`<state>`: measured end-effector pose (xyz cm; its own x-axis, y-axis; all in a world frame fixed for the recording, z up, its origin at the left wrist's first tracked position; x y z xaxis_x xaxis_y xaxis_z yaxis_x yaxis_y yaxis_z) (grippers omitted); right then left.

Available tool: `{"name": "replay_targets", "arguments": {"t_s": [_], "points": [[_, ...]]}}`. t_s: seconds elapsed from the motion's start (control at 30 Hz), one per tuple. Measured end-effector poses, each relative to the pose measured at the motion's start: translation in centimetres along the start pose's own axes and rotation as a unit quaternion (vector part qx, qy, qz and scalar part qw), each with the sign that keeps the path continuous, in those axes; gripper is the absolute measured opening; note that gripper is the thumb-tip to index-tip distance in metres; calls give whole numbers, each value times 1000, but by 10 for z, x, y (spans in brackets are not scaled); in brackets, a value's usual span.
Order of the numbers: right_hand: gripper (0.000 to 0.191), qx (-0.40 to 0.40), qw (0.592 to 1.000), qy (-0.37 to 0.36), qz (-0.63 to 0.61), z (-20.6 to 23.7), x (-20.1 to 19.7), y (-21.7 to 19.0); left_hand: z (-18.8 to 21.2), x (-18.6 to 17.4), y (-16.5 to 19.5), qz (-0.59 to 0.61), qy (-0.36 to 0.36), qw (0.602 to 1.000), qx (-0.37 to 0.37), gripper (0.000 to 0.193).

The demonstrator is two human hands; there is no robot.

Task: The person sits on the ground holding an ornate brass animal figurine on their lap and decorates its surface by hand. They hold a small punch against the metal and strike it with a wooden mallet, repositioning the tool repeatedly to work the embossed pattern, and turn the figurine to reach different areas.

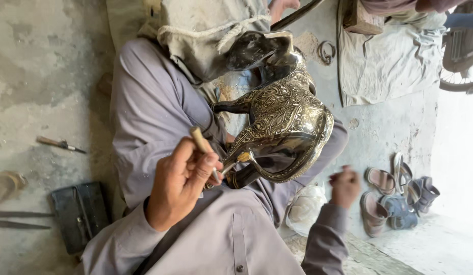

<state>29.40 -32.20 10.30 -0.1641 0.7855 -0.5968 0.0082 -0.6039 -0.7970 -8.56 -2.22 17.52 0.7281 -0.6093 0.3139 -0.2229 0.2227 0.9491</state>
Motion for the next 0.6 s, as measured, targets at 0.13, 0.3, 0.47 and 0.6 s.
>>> {"name": "replay_targets", "arguments": {"t_s": [0.13, 0.3, 0.47, 0.6], "points": [[36, 166, 955, -92, 228, 28, 44, 91, -1, -8, -3, -41, 12, 999, 12, 23], [41, 257, 894, -199, 310, 70, 33, 80, 1, -2, -1, -62, -11, 996, 66, 22], [47, 228, 897, -203, 321, 77, 52, 60, -3, 12, 7, -85, -36, 994, 58, 24], [52, 189, 920, -148, 310, 76, 57, 66, -16, 32, 17, -118, -61, 991, 29, 34]]}}
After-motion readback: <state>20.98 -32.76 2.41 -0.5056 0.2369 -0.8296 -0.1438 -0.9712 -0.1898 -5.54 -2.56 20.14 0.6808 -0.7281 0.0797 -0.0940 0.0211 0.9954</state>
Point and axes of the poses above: each hand's wrist, its own z-axis away from the middle knuckle, its own x-axis out of the palm, y = z × x, the point moved 4 cm from there along -z, towards the middle knuckle, and after that the axes turned 5 degrees about x, right-handed, at the moved point
